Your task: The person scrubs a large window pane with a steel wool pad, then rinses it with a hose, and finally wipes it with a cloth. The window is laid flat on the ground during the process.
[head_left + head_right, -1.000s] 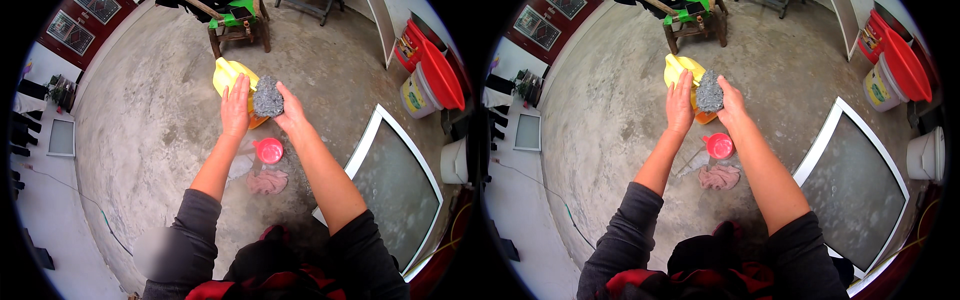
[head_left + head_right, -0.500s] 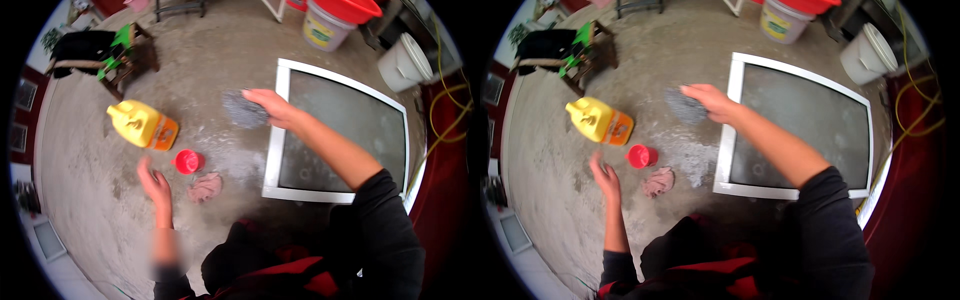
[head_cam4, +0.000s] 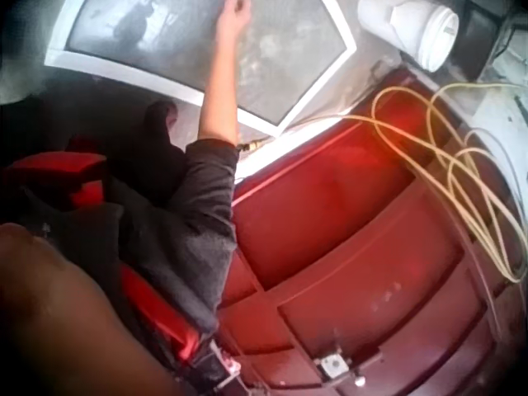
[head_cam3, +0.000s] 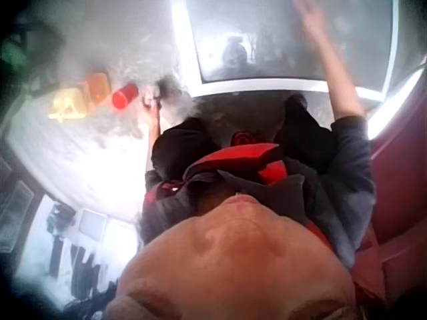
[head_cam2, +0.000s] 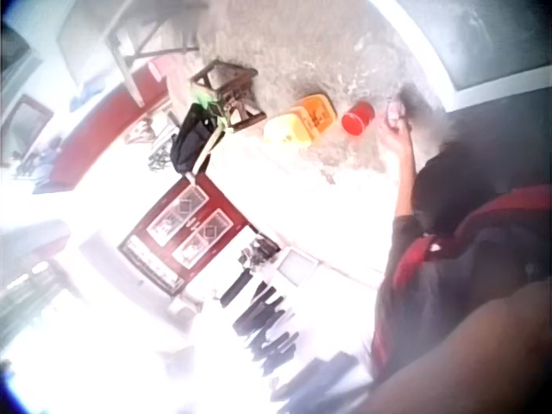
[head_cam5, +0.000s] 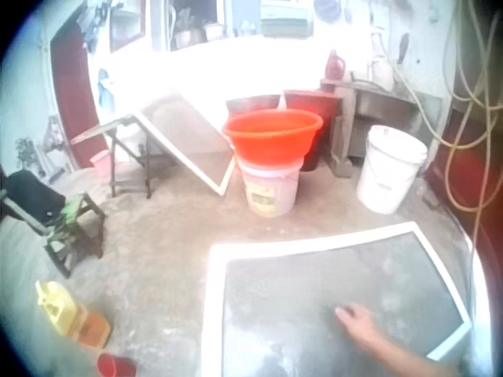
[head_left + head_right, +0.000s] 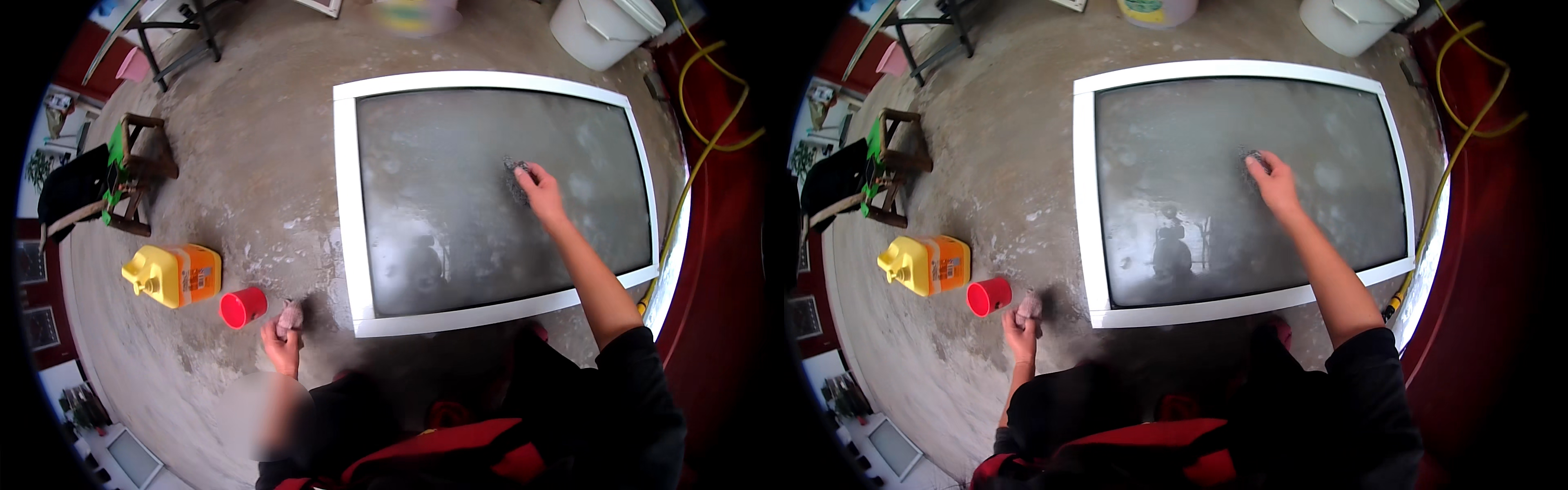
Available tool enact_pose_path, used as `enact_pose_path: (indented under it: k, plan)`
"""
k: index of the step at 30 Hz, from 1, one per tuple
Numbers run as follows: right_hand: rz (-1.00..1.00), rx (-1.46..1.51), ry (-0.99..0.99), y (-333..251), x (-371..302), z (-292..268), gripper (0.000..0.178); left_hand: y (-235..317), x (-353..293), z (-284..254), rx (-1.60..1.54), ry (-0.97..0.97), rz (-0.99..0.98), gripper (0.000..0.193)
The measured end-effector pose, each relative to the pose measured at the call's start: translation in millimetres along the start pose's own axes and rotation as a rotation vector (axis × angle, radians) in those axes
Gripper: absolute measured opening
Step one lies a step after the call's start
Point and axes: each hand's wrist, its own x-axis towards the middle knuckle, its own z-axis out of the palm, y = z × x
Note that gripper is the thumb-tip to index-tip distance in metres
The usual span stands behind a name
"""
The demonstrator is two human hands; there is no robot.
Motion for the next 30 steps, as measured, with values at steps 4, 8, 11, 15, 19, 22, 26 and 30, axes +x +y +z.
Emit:
enact_pose_path:
  k: [4, 8, 11, 15, 19, 22, 26, 30]
  plan:
    - [-0.577, -0.496, -0.041, 37.2, -18.1, 16.7, 0.044, 153.5, 47.9, 26.5, -0.073, -0.188, 0.463, 0.042]
    - [-1.089, -0.84, -0.505, 43.1, -16.7, 32.7, 0.047, 224.7, 69.0, 83.9, 0.14, -0.486, 0.869, 0.059]
    - [-0.652, -0.953, -0.095, 41.1, 41.9, -7.6, 0.035, 222.9, 50.8, 142.2, 0.318, -0.533, 0.871, 0.064]
    - [-0.441, -0.882, 0.464, 59.9, 99.8, -36.7, 0.029, 303.8, 36.9, 228.2, 0.303, -0.285, 0.607, 0.06]
    - [-0.826, -0.722, -0.019, 47.9, 90.8, 32.3, 0.036, 337.8, 10.6, 279.2, 0.26, -0.435, 0.818, 0.06]
    - [-0.989, -0.734, -0.272, 46.3, 99.9, 18.1, 0.039, 323.3, 6.2, 267.0, 0.253, -0.576, 0.977, 0.059]
    - [-0.487, -0.838, 0.24, 59.7, 169.1, -30.1, 0.045, 293.7, 63.7, 226.2, 0.53, -0.326, 0.716, 0.057]
    - [-0.818, -0.791, 0.213, 58.7, 153.8, 40.8, 0.049, 316.3, 88.7, 273.1, 0.425, -0.062, 0.475, 0.054]
